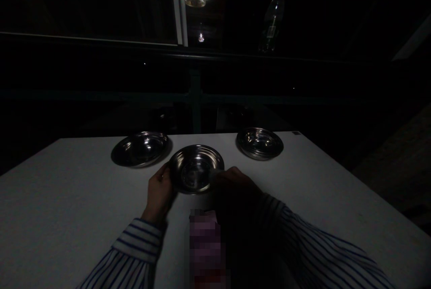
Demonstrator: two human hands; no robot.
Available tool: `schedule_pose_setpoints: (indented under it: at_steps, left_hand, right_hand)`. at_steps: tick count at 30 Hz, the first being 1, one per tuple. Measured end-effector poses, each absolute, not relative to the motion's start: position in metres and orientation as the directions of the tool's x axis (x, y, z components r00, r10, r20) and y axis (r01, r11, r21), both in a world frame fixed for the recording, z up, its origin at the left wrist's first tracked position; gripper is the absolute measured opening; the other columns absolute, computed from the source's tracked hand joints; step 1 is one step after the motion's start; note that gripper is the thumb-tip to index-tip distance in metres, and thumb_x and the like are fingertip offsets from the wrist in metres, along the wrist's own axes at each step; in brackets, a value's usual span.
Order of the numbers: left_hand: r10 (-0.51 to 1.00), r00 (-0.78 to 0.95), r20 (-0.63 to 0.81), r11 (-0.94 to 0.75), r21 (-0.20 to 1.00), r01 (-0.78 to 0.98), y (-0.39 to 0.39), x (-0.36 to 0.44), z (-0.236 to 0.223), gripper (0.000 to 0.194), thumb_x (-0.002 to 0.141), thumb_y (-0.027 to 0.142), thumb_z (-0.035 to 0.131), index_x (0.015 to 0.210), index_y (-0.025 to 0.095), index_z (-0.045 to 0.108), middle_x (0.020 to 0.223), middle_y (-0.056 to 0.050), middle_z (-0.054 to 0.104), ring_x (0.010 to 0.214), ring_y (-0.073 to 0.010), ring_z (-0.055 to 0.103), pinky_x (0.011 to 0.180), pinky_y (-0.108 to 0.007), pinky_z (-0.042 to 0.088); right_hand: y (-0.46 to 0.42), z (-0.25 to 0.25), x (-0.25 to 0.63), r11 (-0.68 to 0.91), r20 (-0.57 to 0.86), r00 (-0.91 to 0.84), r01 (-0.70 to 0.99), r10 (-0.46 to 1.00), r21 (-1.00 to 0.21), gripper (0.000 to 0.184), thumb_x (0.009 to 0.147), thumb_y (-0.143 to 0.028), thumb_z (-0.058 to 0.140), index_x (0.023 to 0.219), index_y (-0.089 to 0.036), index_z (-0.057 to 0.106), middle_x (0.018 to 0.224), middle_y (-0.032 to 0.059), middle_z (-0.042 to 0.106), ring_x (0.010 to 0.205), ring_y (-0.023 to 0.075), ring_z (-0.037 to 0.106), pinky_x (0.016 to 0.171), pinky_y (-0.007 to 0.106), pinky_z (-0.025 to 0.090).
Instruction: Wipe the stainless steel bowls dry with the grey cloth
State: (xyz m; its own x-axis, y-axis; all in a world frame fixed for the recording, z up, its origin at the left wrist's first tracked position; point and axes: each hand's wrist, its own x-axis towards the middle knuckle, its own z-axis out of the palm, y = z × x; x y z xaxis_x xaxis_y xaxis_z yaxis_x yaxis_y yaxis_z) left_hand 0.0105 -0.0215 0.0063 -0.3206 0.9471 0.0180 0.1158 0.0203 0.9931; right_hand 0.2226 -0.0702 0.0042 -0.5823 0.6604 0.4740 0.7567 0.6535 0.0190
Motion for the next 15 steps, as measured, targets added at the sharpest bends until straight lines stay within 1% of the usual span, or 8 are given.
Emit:
schedule_pose_setpoints:
  at_steps: [2,4,5,7,9,11,13,15]
  left_hand:
    - [0.943,-0.332,0.037,0.012,0.990,0.143,-0.022,0.012,0.007,0.040,0.080,0.026,0.047,0.113,0.010,0.064,0.107,-0.013,0.069,0.099,-0.0242,0.063,0.089,-0.037,0.047]
    - [0.939,-0.340,0.056,0.004,0.985,0.174,-0.023,0.013,0.009,0.040,0.080,0.025,0.046,0.111,0.010,0.064,0.105,-0.013,0.070,0.098,-0.0240,0.064,0.088,-0.036,0.047]
    - [0.938,-0.341,0.058,0.005,0.983,0.182,-0.023,0.013,0.009,0.039,0.080,0.025,0.045,0.111,0.010,0.065,0.105,-0.013,0.070,0.098,-0.0240,0.064,0.088,-0.036,0.047]
    - [0.940,-0.337,0.045,0.015,0.985,0.171,-0.023,0.013,0.009,0.041,0.080,0.026,0.045,0.113,0.009,0.063,0.108,-0.014,0.069,0.100,-0.0242,0.063,0.089,-0.036,0.047]
    - [0.947,-0.321,0.024,0.023,0.989,0.143,-0.023,0.012,0.007,0.044,0.080,0.028,0.046,0.116,0.009,0.061,0.112,-0.014,0.067,0.102,-0.0245,0.062,0.090,-0.037,0.046]
    - [0.952,-0.306,0.024,0.018,0.991,0.134,-0.023,0.011,0.006,0.045,0.079,0.029,0.047,0.116,0.009,0.061,0.113,-0.015,0.067,0.103,-0.0245,0.062,0.091,-0.037,0.046]
    - [0.947,-0.319,0.039,0.010,0.988,0.151,-0.023,0.011,0.006,0.044,0.079,0.029,0.047,0.115,0.009,0.062,0.112,-0.015,0.067,0.103,-0.0245,0.061,0.092,-0.037,0.045]
    - [0.941,-0.335,0.052,0.007,0.985,0.173,-0.023,0.011,0.006,0.043,0.079,0.029,0.047,0.113,0.009,0.063,0.112,-0.015,0.067,0.103,-0.0245,0.061,0.092,-0.037,0.044]
  right_hand:
    - [-0.072,0.002,0.231,0.628,0.459,-0.538,0.776,0.707,-0.058,0.024,0.085,-0.028,0.057,0.106,-0.017,0.061,0.100,0.0082,0.063,0.085,0.0193,0.051,0.067,0.029,0.047]
    - [-0.076,-0.005,0.227,0.568,0.409,-0.474,0.811,0.780,-0.142,0.025,0.086,-0.027,0.053,0.109,-0.021,0.060,0.100,0.0070,0.063,0.086,0.0199,0.053,0.064,0.028,0.046]
    - [-0.078,-0.009,0.223,0.538,0.382,-0.444,0.822,0.811,-0.187,0.025,0.088,-0.025,0.050,0.111,-0.023,0.059,0.099,0.0059,0.063,0.084,0.0189,0.054,0.062,0.027,0.045]
    - [-0.079,-0.014,0.217,0.506,0.363,-0.409,0.831,0.837,-0.230,0.024,0.091,-0.024,0.044,0.109,-0.024,0.059,0.092,0.0039,0.064,0.074,0.0156,0.056,0.057,0.024,0.044]
    - [-0.075,-0.015,0.217,0.503,0.368,-0.403,0.832,0.838,-0.235,0.021,0.090,-0.026,0.045,0.104,-0.023,0.061,0.088,0.0034,0.064,0.073,0.0154,0.055,0.059,0.025,0.045]
    - [-0.070,-0.011,0.222,0.544,0.380,-0.444,0.812,0.811,-0.212,0.021,0.086,-0.031,0.054,0.102,-0.021,0.062,0.093,0.0051,0.063,0.082,0.0185,0.055,0.067,0.029,0.046]
    - [-0.068,-0.008,0.226,0.618,0.395,-0.519,0.765,0.758,-0.182,0.028,0.084,-0.034,0.056,0.106,-0.018,0.060,0.101,0.0081,0.062,0.088,0.0199,0.053,0.073,0.031,0.045]
    - [-0.070,-0.007,0.225,0.584,0.424,-0.461,0.780,0.779,-0.225,0.024,0.087,-0.032,0.051,0.105,-0.020,0.061,0.091,0.0048,0.063,0.079,0.0177,0.053,0.068,0.028,0.043]
